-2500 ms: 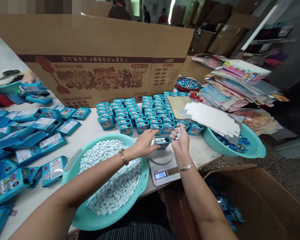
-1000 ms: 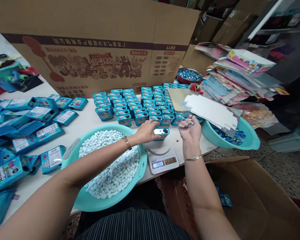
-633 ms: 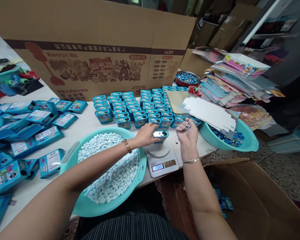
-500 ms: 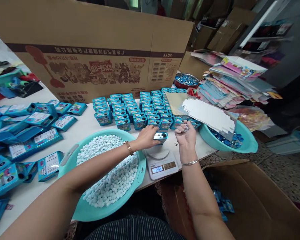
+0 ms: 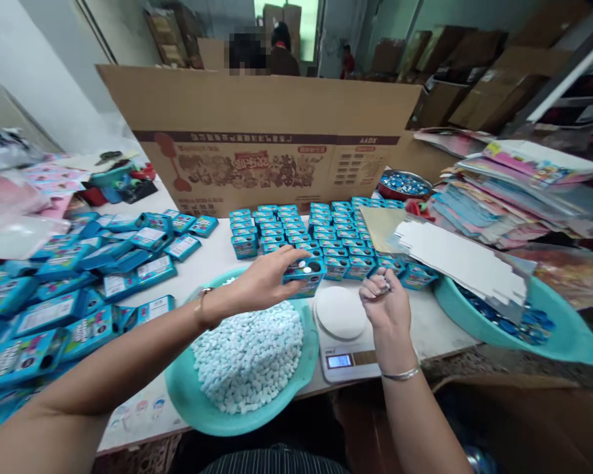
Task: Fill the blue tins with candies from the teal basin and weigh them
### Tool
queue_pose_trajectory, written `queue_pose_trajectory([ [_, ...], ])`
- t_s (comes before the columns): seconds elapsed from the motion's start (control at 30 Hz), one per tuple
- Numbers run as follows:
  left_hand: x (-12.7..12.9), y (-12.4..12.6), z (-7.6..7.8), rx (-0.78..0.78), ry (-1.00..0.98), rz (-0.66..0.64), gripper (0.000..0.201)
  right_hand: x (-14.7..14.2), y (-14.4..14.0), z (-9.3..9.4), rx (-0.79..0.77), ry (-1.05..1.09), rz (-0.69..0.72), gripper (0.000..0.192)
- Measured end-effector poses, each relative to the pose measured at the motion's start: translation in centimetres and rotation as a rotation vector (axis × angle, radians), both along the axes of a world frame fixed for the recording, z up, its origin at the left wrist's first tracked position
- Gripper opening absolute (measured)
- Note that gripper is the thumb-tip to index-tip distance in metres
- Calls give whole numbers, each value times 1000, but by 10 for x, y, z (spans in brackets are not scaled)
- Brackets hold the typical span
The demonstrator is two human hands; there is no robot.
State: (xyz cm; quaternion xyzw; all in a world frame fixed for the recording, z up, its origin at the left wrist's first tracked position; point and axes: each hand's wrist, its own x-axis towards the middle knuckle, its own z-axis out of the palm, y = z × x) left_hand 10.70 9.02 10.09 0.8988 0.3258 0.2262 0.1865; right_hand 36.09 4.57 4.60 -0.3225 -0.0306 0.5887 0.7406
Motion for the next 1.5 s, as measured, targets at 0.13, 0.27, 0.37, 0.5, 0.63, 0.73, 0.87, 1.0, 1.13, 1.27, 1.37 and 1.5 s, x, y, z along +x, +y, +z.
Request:
queue_pose_trajectory([
  [0.13,-60,-20,28,47,177,97,37,-56,1,-7,-49,-34,166,19],
  [0.27,-94,-36,18,44,513,59,17,-110,-3,-22,-111,-85,355,22],
  [0.37,-113,-42,7,19,642,16,18,-133,-7,-32,-182,-127,464,23],
  [0.5,-131,-50,9,33,520,90,27,-141,-9,-35,-179,-133,478,24],
  [0.63,-138,-55,4,25,497,47,20,-141,-8,-32,-140,-136,444,19],
  [0.73,-143,-54,-7,-26,464,15,22,-141,-9,-34,-153,-147,438,19],
  [0.87,-150,-54,-16,-71,175,118,38,-137,-9,-39,-157,-120,434,20],
  [1.0,-144,-65,-26,-109,-146,224,57,-132,-9,-39,-166,-89,423,17],
  [1.13,-127,-63,-30,-138,-331,247,57,-136,-13,-39,-205,-72,379,14],
  [1.27,-107,-38,-17,-115,-328,189,49,-147,-26,-44,-239,-24,360,14],
  [1.37,-77,-14,-11,-86,-275,151,43,-158,-40,-49,-248,25,345,18],
  [1.5,-5,12,-23,-76,-134,46,43,-176,-54,-51,-305,105,343,17],
])
